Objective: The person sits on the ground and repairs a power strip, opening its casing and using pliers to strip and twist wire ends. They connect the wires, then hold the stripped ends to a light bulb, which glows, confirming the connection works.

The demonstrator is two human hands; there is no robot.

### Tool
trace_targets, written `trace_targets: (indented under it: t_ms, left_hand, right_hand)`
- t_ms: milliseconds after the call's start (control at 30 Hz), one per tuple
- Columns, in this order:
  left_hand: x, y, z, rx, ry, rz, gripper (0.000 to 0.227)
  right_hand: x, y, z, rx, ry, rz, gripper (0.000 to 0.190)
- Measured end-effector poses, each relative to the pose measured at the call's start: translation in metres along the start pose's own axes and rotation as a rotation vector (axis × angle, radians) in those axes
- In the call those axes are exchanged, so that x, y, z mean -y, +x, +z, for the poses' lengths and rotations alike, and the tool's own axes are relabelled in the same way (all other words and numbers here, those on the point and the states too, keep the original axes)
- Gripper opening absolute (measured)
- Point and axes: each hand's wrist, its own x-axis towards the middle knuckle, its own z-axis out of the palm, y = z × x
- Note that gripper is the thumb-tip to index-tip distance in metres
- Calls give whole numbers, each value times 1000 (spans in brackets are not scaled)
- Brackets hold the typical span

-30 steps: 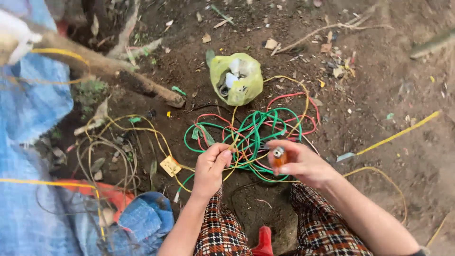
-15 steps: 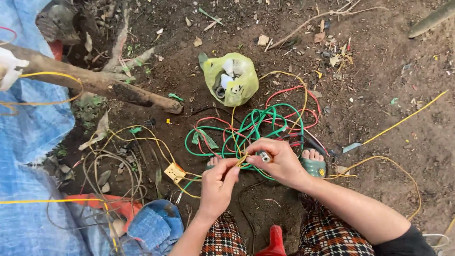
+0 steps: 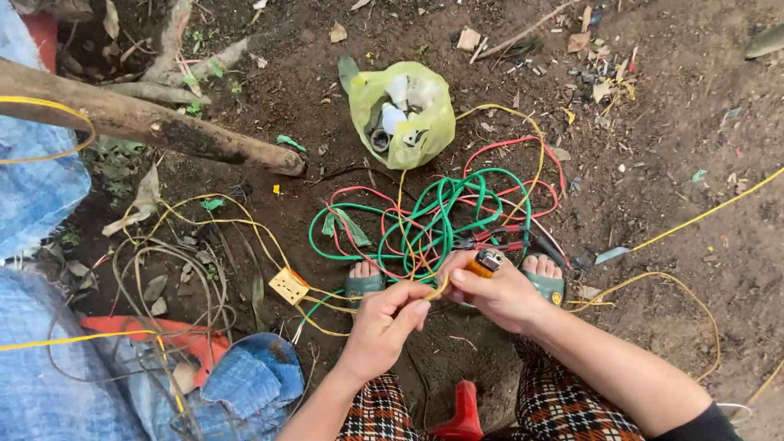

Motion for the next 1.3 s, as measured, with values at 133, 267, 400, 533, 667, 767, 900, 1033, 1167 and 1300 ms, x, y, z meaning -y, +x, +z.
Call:
trace_targets:
  t_ms: [133, 267, 400, 533, 667, 767, 900, 1033, 1167, 1300]
  left_hand:
    - [0, -1, -1, -127, 173, -7, 17]
    - [-5, 2, 2, -196, 350, 69, 13]
    - [-11, 4, 7, -245, 482, 240, 7]
    - [-12, 5, 9, -206, 504, 295, 6]
    - [-9, 5, 10, -181, 476, 236, 9]
    - [-11, 6, 11, -197, 296, 213, 10]
    - [-17, 5, 7, -276, 182, 196, 12]
    - [-13, 5, 14, -292, 243, 160, 7]
    - [-13, 7, 16, -293, 337, 244, 6]
    - [2, 6, 23, -239, 15, 61, 11]
  right_hand:
    - [29, 0, 3, -138, -636, -149, 34]
    - [35, -2, 13, -113, -699, -270, 26]
    - [18, 0, 12, -186, -690, -206, 17]
    - [24, -3, 23, -182, -778, -318, 7]
    - [33, -9, 33, -61, -862, -421, 11]
    - [34, -11, 39, -71, -855, -418, 16]
    - [25, -11, 37, -204, -745, -345, 11]
    - [25, -10, 37, -191, -694, -314, 14]
    - [18, -8, 38, -217, -739, -392, 7]
    - [21, -9, 42, -199, -823, -607, 9]
